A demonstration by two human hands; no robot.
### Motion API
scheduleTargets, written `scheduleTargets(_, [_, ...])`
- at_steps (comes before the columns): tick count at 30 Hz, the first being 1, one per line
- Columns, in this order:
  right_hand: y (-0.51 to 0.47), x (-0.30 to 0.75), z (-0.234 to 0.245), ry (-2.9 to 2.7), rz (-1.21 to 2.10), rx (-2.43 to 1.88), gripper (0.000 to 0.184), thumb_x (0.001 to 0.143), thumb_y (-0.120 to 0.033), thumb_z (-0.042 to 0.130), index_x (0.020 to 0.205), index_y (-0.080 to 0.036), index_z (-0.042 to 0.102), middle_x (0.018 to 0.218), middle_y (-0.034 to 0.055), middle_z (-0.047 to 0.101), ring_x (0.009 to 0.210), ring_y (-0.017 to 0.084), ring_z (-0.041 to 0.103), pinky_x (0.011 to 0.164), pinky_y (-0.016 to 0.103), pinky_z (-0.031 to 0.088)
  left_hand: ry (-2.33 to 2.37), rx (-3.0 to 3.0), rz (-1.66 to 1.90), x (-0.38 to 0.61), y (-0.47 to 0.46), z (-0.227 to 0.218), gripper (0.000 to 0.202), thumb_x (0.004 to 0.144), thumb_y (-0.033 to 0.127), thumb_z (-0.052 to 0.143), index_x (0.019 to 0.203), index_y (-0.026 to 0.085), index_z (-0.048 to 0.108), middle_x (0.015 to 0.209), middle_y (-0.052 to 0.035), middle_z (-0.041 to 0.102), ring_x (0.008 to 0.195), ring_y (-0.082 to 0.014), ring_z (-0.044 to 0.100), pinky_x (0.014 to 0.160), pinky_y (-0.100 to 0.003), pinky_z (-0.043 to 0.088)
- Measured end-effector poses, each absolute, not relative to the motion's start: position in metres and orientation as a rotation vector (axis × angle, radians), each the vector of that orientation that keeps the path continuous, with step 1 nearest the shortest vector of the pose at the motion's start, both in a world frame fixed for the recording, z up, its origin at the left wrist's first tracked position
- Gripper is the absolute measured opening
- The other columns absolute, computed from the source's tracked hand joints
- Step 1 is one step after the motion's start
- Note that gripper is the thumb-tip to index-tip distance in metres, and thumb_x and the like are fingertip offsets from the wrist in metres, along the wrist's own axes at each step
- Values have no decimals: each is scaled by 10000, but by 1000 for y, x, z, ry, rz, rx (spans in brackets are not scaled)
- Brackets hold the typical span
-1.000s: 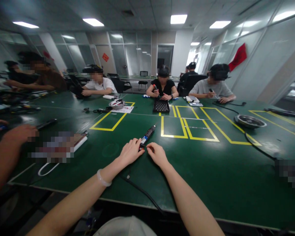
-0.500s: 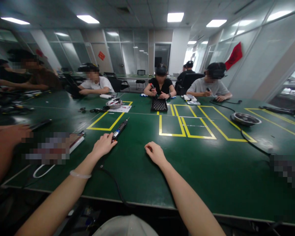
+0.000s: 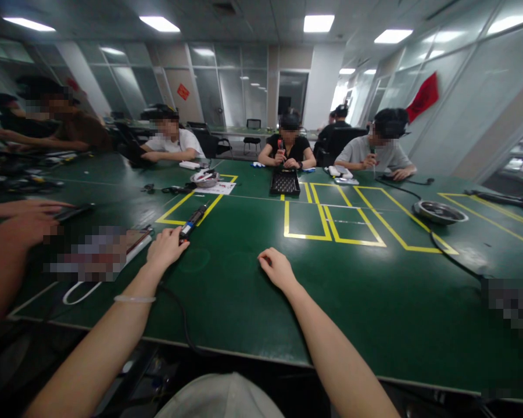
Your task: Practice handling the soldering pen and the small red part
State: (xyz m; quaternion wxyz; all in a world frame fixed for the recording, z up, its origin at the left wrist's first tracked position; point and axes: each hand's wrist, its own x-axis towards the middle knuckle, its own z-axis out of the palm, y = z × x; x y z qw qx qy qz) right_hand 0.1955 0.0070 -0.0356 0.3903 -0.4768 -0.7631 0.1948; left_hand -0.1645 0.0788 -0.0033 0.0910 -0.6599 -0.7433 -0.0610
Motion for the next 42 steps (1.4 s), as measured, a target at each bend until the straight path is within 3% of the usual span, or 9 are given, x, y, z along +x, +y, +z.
scheduleTargets(7, [8,196,-37,-1951,502,-1206,142,873,-207,525,885,-191,666,842,32,629,719,141,568,680,250,425,-2219,-1865,-303,-157,74,0,454,791,406,610,1163,159,525,1184,-146,534,1045,-297,536,781,-364,476])
scheduleTargets(13, [7,197,-36,-1961,505,-1220,136,870,-199,529,883,-189,663,846,33,627,714,139,563,677,249,425,-2243,-1881,-300,-156,69,2,309,850,414,491,1032,184,589,1096,-135,569,974,-288,565,730,-362,471])
scheduleTargets(17, [8,197,-36,-1969,501,-1211,130,868,-193,534,876,-188,663,833,30,624,700,134,553,671,248,417,-2189,-1857,-455,-154,69,5,305,865,408,453,994,178,607,1070,-144,608,990,-302,570,780,-383,453])
scheduleTargets(20, [9,197,-36,-1965,506,-1203,132,868,-196,534,881,-185,665,829,28,626,693,132,547,668,247,411,-2141,-1995,-782,-140,68,7,313,871,431,462,1020,192,598,1009,-103,655,958,-269,603,819,-372,448])
scheduleTargets(24, [10,196,-37,-1920,553,-1182,141,871,-222,533,880,-182,668,830,26,644,700,134,553,676,251,414,-1969,-2624,-1226,-96,63,6,334,839,465,526,1000,184,607,949,-52,684,876,-196,634,811,-312,477])
scheduleTargets(30, [15,197,-42,-1727,824,-1156,198,874,-322,526,883,-173,656,808,26,664,689,140,588,645,250,446,-1663,-3354,-1305,-21,47,5,399,826,404,576,1133,159,645,1108,-90,680,993,-197,626,881,-316,465])
scheduleTargets(35, [17,197,-41,-1581,1079,-1085,310,879,-455,500,845,-169,614,742,19,649,589,119,569,512,222,405,-1591,-3489,-1246,6,38,-4,543,835,418,592,1303,150,531,912,-49,679,782,-146,621,726,-266,471])
scheduleTargets(42, [13,196,-33,-1551,1223,-1017,350,810,-522,594,765,-177,563,579,-18,595,542,114,548,531,228,416,-1513,-3566,-1318,8,30,-13,571,838,407,606,1337,165,476,924,-52,671,835,-156,636,781,-283,475])
